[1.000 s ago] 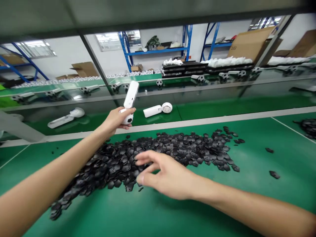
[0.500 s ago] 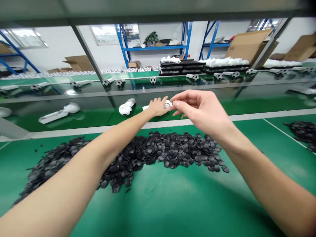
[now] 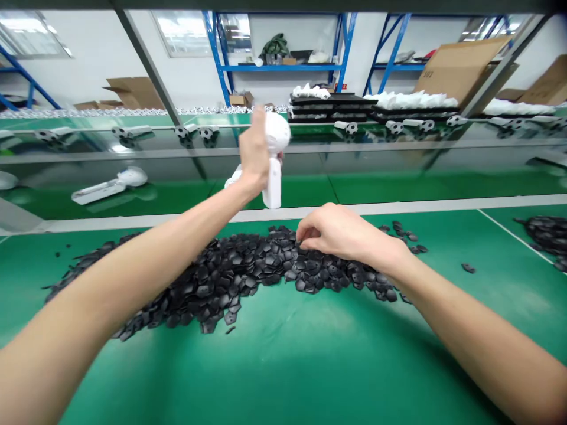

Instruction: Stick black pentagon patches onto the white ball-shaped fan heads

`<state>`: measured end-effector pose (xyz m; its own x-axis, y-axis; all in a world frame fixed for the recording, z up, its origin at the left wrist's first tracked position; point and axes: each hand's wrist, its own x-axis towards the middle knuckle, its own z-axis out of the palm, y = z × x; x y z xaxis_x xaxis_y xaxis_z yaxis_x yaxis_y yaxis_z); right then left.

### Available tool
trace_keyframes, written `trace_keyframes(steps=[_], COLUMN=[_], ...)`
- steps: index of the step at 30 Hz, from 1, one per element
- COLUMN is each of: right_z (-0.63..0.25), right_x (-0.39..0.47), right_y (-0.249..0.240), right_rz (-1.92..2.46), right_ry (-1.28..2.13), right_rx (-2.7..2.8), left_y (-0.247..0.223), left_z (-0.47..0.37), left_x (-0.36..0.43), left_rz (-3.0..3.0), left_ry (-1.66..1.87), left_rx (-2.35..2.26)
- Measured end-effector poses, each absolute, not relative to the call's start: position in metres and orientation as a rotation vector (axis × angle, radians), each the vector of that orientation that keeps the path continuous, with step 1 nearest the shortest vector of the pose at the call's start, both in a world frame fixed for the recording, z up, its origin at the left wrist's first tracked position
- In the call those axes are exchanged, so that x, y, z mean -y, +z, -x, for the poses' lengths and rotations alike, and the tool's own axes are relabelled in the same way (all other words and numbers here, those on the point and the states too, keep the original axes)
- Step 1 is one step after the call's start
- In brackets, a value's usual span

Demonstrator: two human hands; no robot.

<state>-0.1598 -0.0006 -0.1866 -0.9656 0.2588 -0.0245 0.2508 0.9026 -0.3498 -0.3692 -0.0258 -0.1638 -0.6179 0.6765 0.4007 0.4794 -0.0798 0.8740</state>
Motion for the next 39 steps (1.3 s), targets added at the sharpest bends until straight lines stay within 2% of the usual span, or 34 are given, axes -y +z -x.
trace_keyframes(steps=[2,4,8,14,23,26,32,39], right_z=[0.159,0.158,0.157,0.158,0.162,0.163,0.155,0.147], right_x=[-0.002,-0.004,-0.003,0.002,0.002,0.005,0.02,0.063], right_y=[-0.187,-0.187,-0.189,-0.196,-0.201,-0.197,-0.177,-0.156], right_rz=[0.309,0.246,0.22,0.21,0.248,0.303,0.328,0.122], right_ry=[0.499,0.415,0.262,0.073,0.191,0.384,1.19,1.482], right_rx=[3.088,3.126,3.19,3.235,3.215,3.103,2.608,2.326], left_y=[-0.149,-0.142,-0.155,-0.195,-0.197,-0.195,-0.194,-0.194], left_z=[0.356,0.338,0.301,0.279,0.288,0.293,0.295,0.289], left_x=[0.066,0.108,0.174,0.217,0.232,0.234,0.235,0.235], left_rz=[-0.931,-0.771,-0.603,-0.617,-0.765,-0.812,-0.859,-0.777], left_ry=[1.996,2.011,1.953,1.83,1.837,1.845,1.818,1.867], left_rx=[-1.597,-1.365,-1.349,-1.327,-1.293,-1.321,-1.339,-1.356])
